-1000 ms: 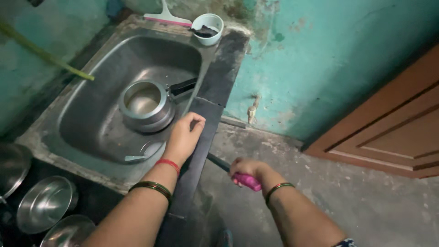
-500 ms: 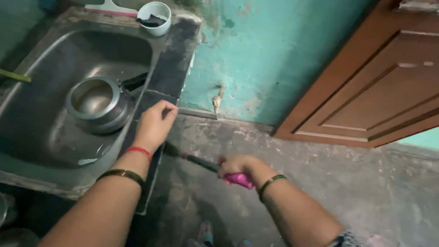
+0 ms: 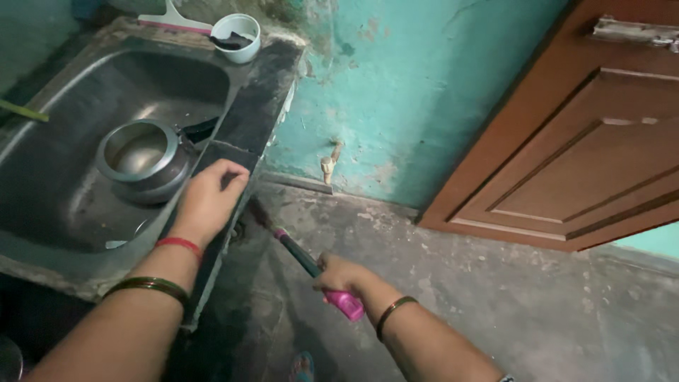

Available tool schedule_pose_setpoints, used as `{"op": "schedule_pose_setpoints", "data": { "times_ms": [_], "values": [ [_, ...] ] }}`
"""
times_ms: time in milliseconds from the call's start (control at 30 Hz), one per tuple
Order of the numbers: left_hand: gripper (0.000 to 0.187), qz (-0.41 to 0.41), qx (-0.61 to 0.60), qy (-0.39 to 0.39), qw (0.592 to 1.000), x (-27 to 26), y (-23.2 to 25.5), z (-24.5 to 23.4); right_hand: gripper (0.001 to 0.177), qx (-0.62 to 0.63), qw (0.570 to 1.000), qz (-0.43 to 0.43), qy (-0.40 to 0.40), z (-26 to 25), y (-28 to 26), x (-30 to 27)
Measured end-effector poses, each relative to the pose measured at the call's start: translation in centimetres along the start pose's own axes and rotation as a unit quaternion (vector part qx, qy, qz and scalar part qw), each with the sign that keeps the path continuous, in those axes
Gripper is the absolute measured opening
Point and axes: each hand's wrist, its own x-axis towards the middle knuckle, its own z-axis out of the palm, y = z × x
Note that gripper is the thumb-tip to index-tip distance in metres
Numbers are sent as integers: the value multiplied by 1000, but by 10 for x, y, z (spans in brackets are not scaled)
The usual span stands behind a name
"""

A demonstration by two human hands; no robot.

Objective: The person sweeps a tiled floor with a broom, moving debris toward a doorway and into an adjacent kitchen area. The person sweeps around a woven cot and along the base of walls and doorframes.

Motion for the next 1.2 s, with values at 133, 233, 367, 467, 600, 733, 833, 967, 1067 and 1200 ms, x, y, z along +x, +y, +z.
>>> {"op": "schedule_pose_setpoints", "data": {
  "times_ms": [133,233,367,467,600,733,833,967,1067,1200],
  "values": [
    [22,-6,4,-3,1000,-7,11,8,33,-91,995,13,-36,-1,-7,14],
    [21,-8,6,-4,1000,-8,17,6,29,-3,994,55,-89,5,0,27],
    [19,2,-5,10,1000,-3,18,-1,30,26,998,56,-31,14,10,31],
    [20,3,-8,15,1000,5,14,-4,35,20,999,21,30,14,7,25],
    [20,22,-17,29,999,13,4,1,48,-1,999,15,49,-13,-9,26],
    [18,40,-22,14,999,24,-6,5,52,-32,999,-7,12,-11,-26,53],
    [17,41,-21,9,999,29,-12,4,47,49,997,-10,-52,7,-38,93],
    [17,9,-18,-13,1000,32,-35,2,35,55,996,-17,-69,26,-40,162],
    [16,16,-12,-21,1000,32,-54,5,29,112,992,-10,-51,37,-31,205],
    [15,-1,-13,-33,999,30,-69,14,28,236,972,0,-6,30,-13,235]
  ]
}}
